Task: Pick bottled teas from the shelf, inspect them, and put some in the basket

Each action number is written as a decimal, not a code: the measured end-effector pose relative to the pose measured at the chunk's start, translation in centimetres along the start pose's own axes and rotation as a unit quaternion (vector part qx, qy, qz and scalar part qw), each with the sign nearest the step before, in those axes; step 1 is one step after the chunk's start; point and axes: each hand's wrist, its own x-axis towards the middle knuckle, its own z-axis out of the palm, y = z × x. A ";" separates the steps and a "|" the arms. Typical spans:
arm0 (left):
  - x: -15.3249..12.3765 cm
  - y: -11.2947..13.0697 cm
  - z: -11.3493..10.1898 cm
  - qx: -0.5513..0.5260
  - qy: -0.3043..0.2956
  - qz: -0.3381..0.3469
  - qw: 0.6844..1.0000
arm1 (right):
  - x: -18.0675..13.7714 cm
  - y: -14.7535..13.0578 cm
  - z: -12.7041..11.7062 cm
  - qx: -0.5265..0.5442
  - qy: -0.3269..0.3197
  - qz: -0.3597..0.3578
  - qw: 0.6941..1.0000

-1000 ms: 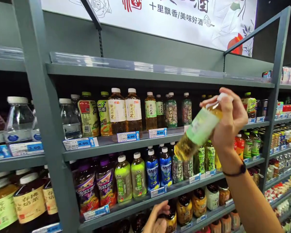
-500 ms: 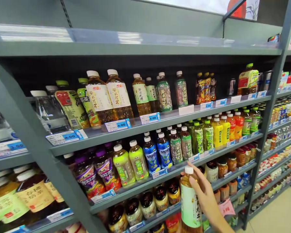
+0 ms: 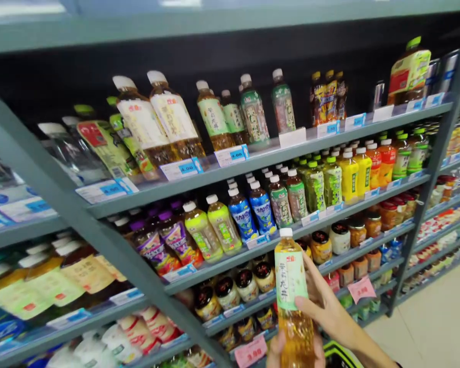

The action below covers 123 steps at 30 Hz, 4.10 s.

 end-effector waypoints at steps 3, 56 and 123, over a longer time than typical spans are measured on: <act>-0.4 -0.8 0.0 -0.044 -0.139 0.013 0.989 | -0.8 0.4 -0.4 0.015 -0.019 -0.019 1.000; 1.8 -8.1 6.6 0.856 0.156 0.292 0.397 | -2.5 0.3 -9.6 0.296 0.094 0.048 0.949; -4.0 -11.9 -12.4 -0.168 0.494 -0.254 0.814 | -15.0 14.2 -12.7 -0.288 0.124 0.341 0.886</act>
